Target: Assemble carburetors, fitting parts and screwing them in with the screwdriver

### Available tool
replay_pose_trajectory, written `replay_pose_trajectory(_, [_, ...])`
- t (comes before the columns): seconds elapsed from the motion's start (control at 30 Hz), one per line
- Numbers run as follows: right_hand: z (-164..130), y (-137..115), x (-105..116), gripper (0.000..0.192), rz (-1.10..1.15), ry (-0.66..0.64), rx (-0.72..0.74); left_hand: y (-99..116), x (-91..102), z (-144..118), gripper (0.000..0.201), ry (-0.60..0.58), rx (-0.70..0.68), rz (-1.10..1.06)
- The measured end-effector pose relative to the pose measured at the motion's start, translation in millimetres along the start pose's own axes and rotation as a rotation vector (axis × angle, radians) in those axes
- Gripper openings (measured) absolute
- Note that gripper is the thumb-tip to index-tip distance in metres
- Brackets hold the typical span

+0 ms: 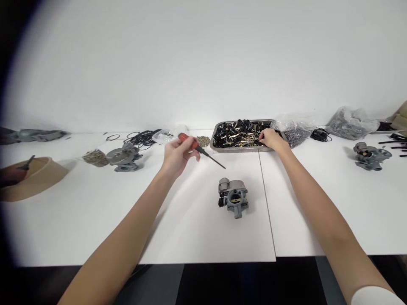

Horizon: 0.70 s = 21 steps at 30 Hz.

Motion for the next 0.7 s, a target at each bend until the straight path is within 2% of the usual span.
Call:
replay_pose_trajectory(0.17, [0, 0, 1, 0.004, -0.019, 0.000, -0.027, 20, 39.6, 9, 0.035, 0.381, -0.254, 0.166])
replay_pose_trajectory(0.23, [-2, -2, 2, 0.003, -0.018, 0.006, -0.027, 21, 49.9, 9, 0.033, 0.467, -0.305, 0.230])
replay_pose_trajectory(0.4, [-4, -4, 8, 0.005, 0.059, 0.089, -0.002, 15, 56.2, 8, 0.025, 0.525, -0.340, 0.335])
replay_pose_trajectory(0.57, [-4, -8, 14, 0.010, 0.157, 0.110, -0.006, 10, 55.2, 8, 0.022, 0.522, -0.321, 0.374])
replay_pose_trajectory(0.7, [-13, -22, 29, 0.005, 0.181, 0.205, 0.051, 8, 54.5, 9, 0.022, 0.498, -0.333, 0.399])
Point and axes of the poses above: each hand's wrist, its own z-axis towards the middle knuckle, its own x-axis out of the back of the hand, y = z × x, the point moved 4 cm from there along z, towards the middle knuckle, and after that the axes turned 1 degree about -x, right-handed, at the moved point
